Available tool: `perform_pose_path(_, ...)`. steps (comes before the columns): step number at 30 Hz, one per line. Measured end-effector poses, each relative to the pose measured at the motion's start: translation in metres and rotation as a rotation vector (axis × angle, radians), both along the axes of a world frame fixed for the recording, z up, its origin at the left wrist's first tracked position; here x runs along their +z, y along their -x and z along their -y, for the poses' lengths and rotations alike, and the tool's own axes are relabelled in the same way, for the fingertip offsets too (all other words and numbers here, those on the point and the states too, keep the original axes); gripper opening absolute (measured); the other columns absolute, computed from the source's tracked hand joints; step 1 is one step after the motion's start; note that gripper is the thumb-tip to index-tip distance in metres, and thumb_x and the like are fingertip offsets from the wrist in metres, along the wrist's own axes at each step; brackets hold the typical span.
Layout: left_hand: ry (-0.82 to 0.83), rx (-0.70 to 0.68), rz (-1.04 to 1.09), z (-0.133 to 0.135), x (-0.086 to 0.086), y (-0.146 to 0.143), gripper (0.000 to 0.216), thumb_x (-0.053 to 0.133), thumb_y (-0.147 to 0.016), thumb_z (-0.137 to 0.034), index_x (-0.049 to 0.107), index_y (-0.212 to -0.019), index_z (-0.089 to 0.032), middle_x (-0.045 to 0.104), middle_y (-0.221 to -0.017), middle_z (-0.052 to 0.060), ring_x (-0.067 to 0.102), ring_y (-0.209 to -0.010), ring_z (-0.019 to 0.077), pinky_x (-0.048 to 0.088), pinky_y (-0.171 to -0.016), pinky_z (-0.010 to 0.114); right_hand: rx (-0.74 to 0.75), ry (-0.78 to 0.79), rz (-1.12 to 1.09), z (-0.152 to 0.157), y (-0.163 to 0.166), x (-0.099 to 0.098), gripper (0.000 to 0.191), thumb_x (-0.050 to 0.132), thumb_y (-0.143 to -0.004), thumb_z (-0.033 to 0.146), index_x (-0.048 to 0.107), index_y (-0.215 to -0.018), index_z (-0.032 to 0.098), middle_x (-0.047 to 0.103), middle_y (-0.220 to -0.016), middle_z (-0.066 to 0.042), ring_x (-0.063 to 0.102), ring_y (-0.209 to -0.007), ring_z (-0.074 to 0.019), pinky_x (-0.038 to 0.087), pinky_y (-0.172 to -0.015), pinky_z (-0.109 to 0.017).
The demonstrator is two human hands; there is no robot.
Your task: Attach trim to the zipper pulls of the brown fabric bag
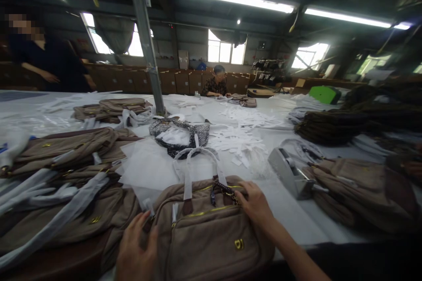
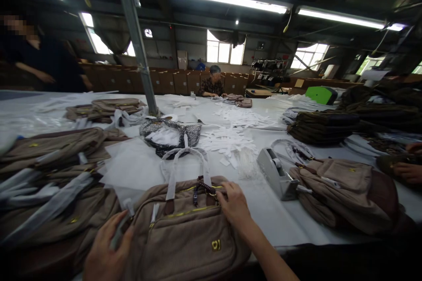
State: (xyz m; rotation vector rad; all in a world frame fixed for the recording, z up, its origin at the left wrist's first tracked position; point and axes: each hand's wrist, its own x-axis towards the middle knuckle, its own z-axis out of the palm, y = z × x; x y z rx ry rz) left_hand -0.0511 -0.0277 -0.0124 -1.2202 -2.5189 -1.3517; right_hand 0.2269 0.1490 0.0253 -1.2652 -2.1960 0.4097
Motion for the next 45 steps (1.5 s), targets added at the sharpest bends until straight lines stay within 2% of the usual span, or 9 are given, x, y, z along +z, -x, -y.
perform_pose_path(4,-0.082,-0.118,-0.019,0.001,0.003,-0.03,0.035,0.044,-0.083,-0.041,0.054,-0.112,-0.024,0.061,-0.112,0.004,0.06,-0.098,0.0215,0.049,-0.086,0.035,0.139,0.012,0.255,-0.015,0.051,0.0,0.024,0.058,-0.08,0.027,0.06,-0.103,0.019,0.059,-0.099,-0.009,0.052,-0.095,-0.0232,0.04,-0.084,-0.031)
perform_pose_path(9,-0.073,-0.306,-0.387,-0.007,-0.031,-0.059,0.027,0.05,-0.083,-0.031,0.06,-0.107,-0.023,0.06,-0.114,0.007,0.057,-0.102,0.0232,0.049,-0.083,0.036,0.137,0.03,0.309,-0.029,0.066,-0.008,0.015,0.048,-0.086,0.023,0.058,-0.096,0.017,0.06,-0.092,-0.01,0.054,-0.088,-0.0217,0.039,-0.078,-0.03)
perform_pose_path(15,0.042,-0.319,-0.59,-0.01,-0.048,-0.063,0.027,0.054,-0.08,-0.025,0.063,-0.106,-0.022,0.055,-0.119,0.011,0.054,-0.102,0.0261,0.048,-0.082,0.04,0.024,0.284,-0.245,-0.032,0.042,0.024,0.021,0.042,-0.089,0.034,0.053,-0.096,0.018,0.062,-0.078,-0.004,0.058,-0.071,-0.018,0.043,-0.065,-0.027)
perform_pose_path(20,-0.054,-0.324,-0.606,-0.01,-0.056,-0.055,0.025,0.056,-0.079,-0.025,0.064,-0.103,-0.021,0.058,-0.114,0.013,0.056,-0.097,0.0265,0.048,-0.078,0.04,0.2,0.429,-0.621,0.01,0.001,0.032,0.023,0.055,-0.082,0.037,0.061,-0.092,0.017,0.065,-0.097,-0.008,0.06,-0.094,-0.0212,0.046,-0.083,-0.031)
perform_pose_path(24,-0.162,-0.318,-0.291,-0.015,-0.039,-0.062,0.027,0.056,-0.079,-0.028,0.063,-0.105,-0.025,0.061,-0.113,0.009,0.057,-0.101,0.0263,0.046,-0.086,0.043,0.107,0.329,-0.56,0.041,-0.022,0.015,0.016,0.06,-0.079,0.033,0.065,-0.085,0.019,0.064,-0.106,-0.008,0.06,-0.097,-0.0227,0.047,-0.084,-0.03)
perform_pose_path(27,-0.121,-0.409,0.411,-0.037,-0.003,-0.082,0.03,0.057,-0.079,-0.036,0.061,-0.105,-0.023,0.062,-0.111,0.008,0.056,-0.106,0.025,0.044,-0.094,0.041,-0.061,0.288,-0.579,0.051,-0.022,0.011,0.024,0.056,-0.082,0.035,0.065,-0.095,0.018,0.067,-0.098,-0.009,0.063,-0.089,-0.0223,0.05,-0.08,-0.03)
perform_pose_path(31,-0.056,-0.412,1.364,-0.088,0.032,-0.111,0.031,0.056,-0.079,-0.039,0.058,-0.099,-0.015,0.065,-0.092,0.009,0.064,-0.087,0.0219,0.051,-0.081,0.035,0.254,0.229,-0.433,0.055,-0.014,0.015,0.027,0.05,-0.082,0.025,0.066,-0.103,0.019,0.068,-0.102,-0.008,0.062,-0.094,-0.0219,0.049,-0.086,-0.032)
perform_pose_path(37,0.118,-0.476,1.223,-0.132,0.011,-0.123,0.039,0.068,-0.065,-0.022,0.054,-0.099,-0.01,0.065,-0.082,0.006,0.062,-0.068,0.0145,0.047,-0.06,0.023,0.016,0.243,-0.243,0.016,-0.01,0.01,0.031,0.039,-0.084,0.018,0.064,-0.102,0.018,0.068,-0.097,-0.007,0.062,-0.09,-0.0189,0.047,-0.081,-0.029)
perform_pose_path(45,0.198,-0.46,1.27,-0.137,-0.002,-0.115,0.036,0.069,-0.057,-0.026,0.053,-0.087,-0.016,0.061,-0.072,0.001,0.06,-0.066,0.0138,0.047,-0.061,0.025,0.03,0.271,0.119,-0.022,0.017,-0.012,0.018,0.057,-0.07,0.022,0.069,-0.083,0.021,0.067,-0.072,-0.002,0.059,-0.07,-0.0175,0.04,-0.062,-0.025)
